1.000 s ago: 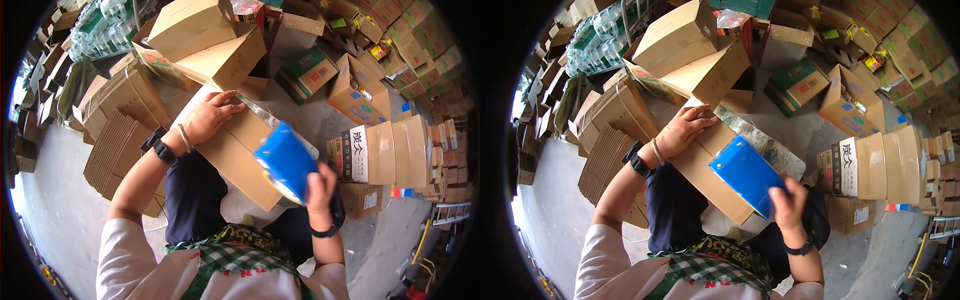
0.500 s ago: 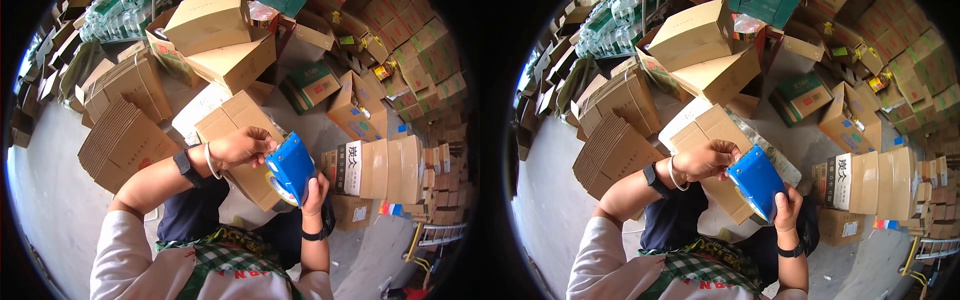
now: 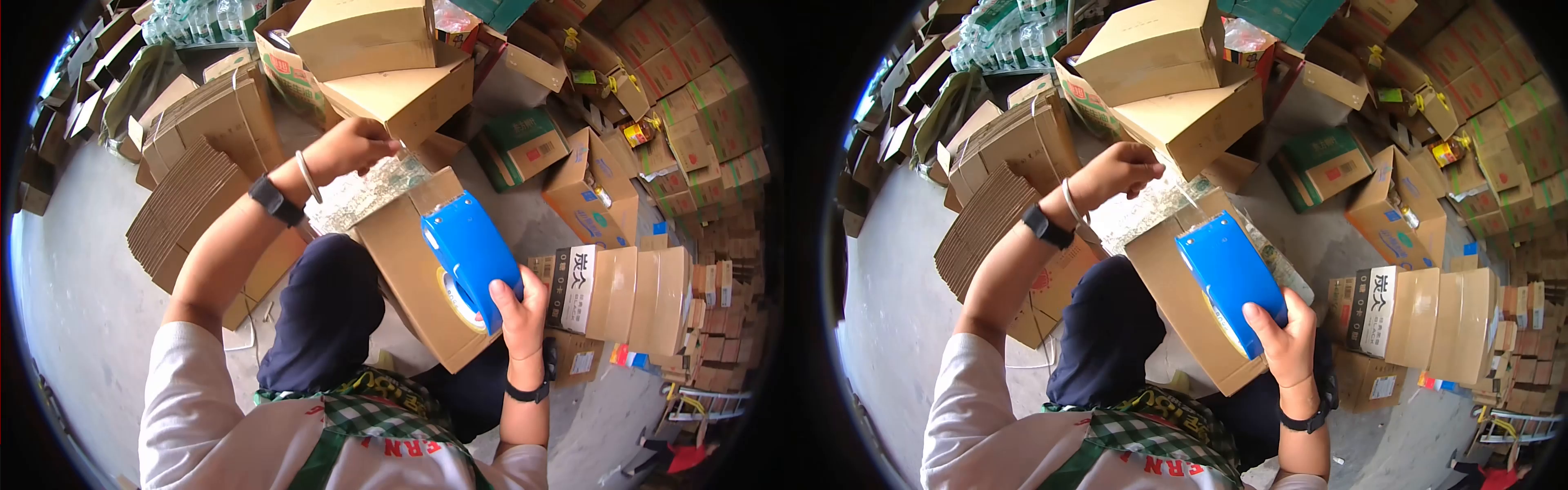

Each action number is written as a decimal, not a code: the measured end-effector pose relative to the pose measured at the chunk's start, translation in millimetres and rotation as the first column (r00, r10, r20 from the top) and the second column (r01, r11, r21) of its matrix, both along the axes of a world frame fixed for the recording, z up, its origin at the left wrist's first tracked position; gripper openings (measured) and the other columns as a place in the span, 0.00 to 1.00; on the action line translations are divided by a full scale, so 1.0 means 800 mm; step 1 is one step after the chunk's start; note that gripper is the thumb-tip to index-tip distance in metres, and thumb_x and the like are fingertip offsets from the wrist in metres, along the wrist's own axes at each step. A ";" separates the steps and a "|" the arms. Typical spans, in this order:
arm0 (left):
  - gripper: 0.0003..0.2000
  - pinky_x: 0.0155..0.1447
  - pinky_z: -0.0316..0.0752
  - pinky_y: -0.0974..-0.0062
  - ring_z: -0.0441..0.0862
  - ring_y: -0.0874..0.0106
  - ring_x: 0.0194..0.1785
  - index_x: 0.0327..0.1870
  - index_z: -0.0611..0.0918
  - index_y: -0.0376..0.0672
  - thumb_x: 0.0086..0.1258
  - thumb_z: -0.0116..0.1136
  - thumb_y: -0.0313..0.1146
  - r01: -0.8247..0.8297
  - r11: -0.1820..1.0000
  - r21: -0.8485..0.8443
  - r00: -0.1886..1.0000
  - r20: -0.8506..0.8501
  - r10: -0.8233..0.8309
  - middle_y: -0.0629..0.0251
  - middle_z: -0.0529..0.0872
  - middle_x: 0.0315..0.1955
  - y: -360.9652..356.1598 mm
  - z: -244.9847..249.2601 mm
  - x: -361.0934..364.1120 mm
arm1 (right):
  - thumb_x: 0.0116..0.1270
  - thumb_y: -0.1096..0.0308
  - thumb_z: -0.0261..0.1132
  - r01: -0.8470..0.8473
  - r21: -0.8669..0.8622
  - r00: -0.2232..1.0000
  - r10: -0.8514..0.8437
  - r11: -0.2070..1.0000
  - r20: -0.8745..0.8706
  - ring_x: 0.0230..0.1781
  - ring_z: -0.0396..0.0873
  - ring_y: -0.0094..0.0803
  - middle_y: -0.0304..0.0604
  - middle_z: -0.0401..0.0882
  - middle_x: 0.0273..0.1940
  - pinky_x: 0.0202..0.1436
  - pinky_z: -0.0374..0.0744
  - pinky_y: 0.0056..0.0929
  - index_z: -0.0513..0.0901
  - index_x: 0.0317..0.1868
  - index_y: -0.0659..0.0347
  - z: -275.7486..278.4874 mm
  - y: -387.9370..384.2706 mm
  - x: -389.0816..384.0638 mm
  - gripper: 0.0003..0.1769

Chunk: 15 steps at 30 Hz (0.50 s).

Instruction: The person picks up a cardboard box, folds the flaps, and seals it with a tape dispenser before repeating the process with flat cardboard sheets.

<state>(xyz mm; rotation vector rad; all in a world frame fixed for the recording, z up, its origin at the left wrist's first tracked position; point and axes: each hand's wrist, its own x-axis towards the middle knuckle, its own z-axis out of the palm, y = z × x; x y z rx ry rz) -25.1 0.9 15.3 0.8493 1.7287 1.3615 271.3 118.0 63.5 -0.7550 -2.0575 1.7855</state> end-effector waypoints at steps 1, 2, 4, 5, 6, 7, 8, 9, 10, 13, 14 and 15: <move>0.13 0.25 0.67 0.81 0.70 0.79 0.20 0.33 0.80 0.35 0.66 0.58 0.39 0.003 1.000 -0.022 0.998 0.060 -0.002 0.69 0.76 0.19 -0.003 -0.004 -0.015 | 0.60 0.58 0.68 -0.003 -0.003 1.000 0.003 1.000 -0.002 0.29 0.73 0.19 0.36 0.79 0.30 0.35 0.73 0.20 0.79 0.39 0.69 0.003 -0.002 -0.011 0.19; 0.14 0.23 0.67 0.81 0.71 0.79 0.19 0.32 0.80 0.35 0.66 0.58 0.39 -0.023 1.000 0.000 0.999 0.042 0.023 0.67 0.78 0.21 -0.001 -0.015 -0.023 | 0.61 0.58 0.68 -0.001 0.020 0.998 0.000 1.000 0.055 0.28 0.72 0.19 0.36 0.78 0.28 0.33 0.73 0.20 0.78 0.37 0.69 0.005 -0.005 -0.022 0.19; 0.12 0.24 0.67 0.80 0.69 0.79 0.19 0.30 0.78 0.36 0.67 0.57 0.38 -0.052 0.998 -0.042 0.998 0.022 0.053 0.70 0.73 0.19 0.001 -0.026 -0.026 | 0.61 0.56 0.67 -0.024 0.100 0.993 0.011 0.995 0.121 0.24 0.69 0.17 0.35 0.76 0.23 0.28 0.70 0.21 0.76 0.30 0.67 0.003 -0.006 -0.040 0.19; 0.11 0.24 0.67 0.80 0.66 0.80 0.19 0.28 0.76 0.37 0.67 0.56 0.36 -0.071 0.994 -0.088 0.997 0.006 0.072 0.72 0.69 0.16 0.001 -0.034 -0.028 | 0.61 0.56 0.67 -0.037 0.105 0.992 0.024 0.994 0.121 0.24 0.69 0.17 0.35 0.76 0.23 0.28 0.70 0.21 0.76 0.30 0.67 0.003 -0.005 -0.046 0.19; 0.11 0.24 0.67 0.80 0.67 0.79 0.20 0.29 0.77 0.37 0.68 0.55 0.36 -0.067 0.995 -0.078 0.998 0.017 0.068 0.71 0.70 0.18 0.000 -0.048 -0.028 | 0.61 0.56 0.68 -0.034 0.114 0.991 0.018 0.993 0.136 0.24 0.69 0.17 0.35 0.75 0.22 0.27 0.70 0.22 0.76 0.29 0.67 0.002 -0.005 -0.050 0.19; 0.11 0.25 0.69 0.79 0.69 0.79 0.20 0.31 0.77 0.37 0.68 0.55 0.37 -0.053 0.990 -0.131 0.998 -0.024 0.051 0.70 0.73 0.19 -0.002 -0.060 -0.024 | 0.61 0.56 0.68 -0.029 0.120 0.988 0.011 0.992 0.152 0.23 0.68 0.17 0.35 0.74 0.22 0.27 0.70 0.22 0.76 0.28 0.67 0.000 -0.007 -0.054 0.20; 0.11 0.27 0.70 0.80 0.71 0.79 0.23 0.32 0.77 0.37 0.68 0.55 0.37 -0.022 0.987 -0.157 1.000 -0.007 0.021 0.71 0.74 0.21 -0.004 -0.071 -0.016 | 0.61 0.56 0.68 -0.018 0.104 0.986 0.001 0.994 0.164 0.22 0.68 0.17 0.35 0.74 0.21 0.26 0.69 0.22 0.75 0.27 0.66 0.003 -0.009 -0.057 0.20; 0.12 0.30 0.71 0.81 0.73 0.80 0.26 0.33 0.78 0.37 0.69 0.54 0.38 0.012 0.983 -0.181 1.000 0.012 -0.010 0.71 0.76 0.22 -0.005 -0.083 -0.005 | 0.61 0.56 0.68 -0.024 0.104 0.986 0.006 0.994 0.166 0.22 0.68 0.17 0.35 0.74 0.21 0.26 0.69 0.22 0.75 0.27 0.66 0.002 -0.009 -0.059 0.20; 0.13 0.34 0.72 0.79 0.74 0.78 0.28 0.35 0.79 0.38 0.69 0.54 0.40 0.016 0.998 -0.058 0.999 -0.035 -0.018 0.69 0.78 0.23 0.002 -0.120 0.007 | 0.61 0.57 0.68 -0.032 0.125 0.984 0.010 0.992 0.175 0.22 0.68 0.17 0.35 0.74 0.21 0.26 0.69 0.22 0.75 0.26 0.66 0.001 -0.007 -0.059 0.20; 0.16 0.47 0.72 0.74 0.76 0.74 0.41 0.47 0.79 0.39 0.69 0.55 0.44 0.109 0.991 0.075 0.987 0.114 -0.117 0.64 0.82 0.33 0.015 -0.176 0.012 | 0.61 0.57 0.68 -0.026 0.143 0.981 -0.002 0.989 0.192 0.22 0.67 0.17 0.35 0.73 0.20 0.25 0.68 0.22 0.74 0.25 0.66 0.000 -0.005 -0.059 0.20; 0.19 0.51 0.71 0.73 0.76 0.72 0.44 0.51 0.78 0.39 0.70 0.53 0.45 0.113 0.994 -0.007 0.984 0.136 -0.111 0.62 0.82 0.37 0.014 -0.186 0.012 | 0.61 0.58 0.68 -0.024 0.135 0.979 -0.004 0.991 0.203 0.22 0.66 0.17 0.35 0.73 0.20 0.25 0.68 0.22 0.74 0.24 0.66 0.000 -0.005 -0.058 0.20; 0.21 0.54 0.70 0.72 0.76 0.71 0.48 0.55 0.76 0.38 0.70 0.52 0.46 0.114 0.990 -0.088 0.982 0.159 -0.099 0.60 0.82 0.42 0.014 -0.189 0.014 | 0.61 0.58 0.68 -0.026 0.139 0.978 -0.003 0.990 0.208 0.22 0.66 0.17 0.35 0.73 0.20 0.25 0.68 0.22 0.74 0.24 0.66 0.001 -0.005 -0.058 0.20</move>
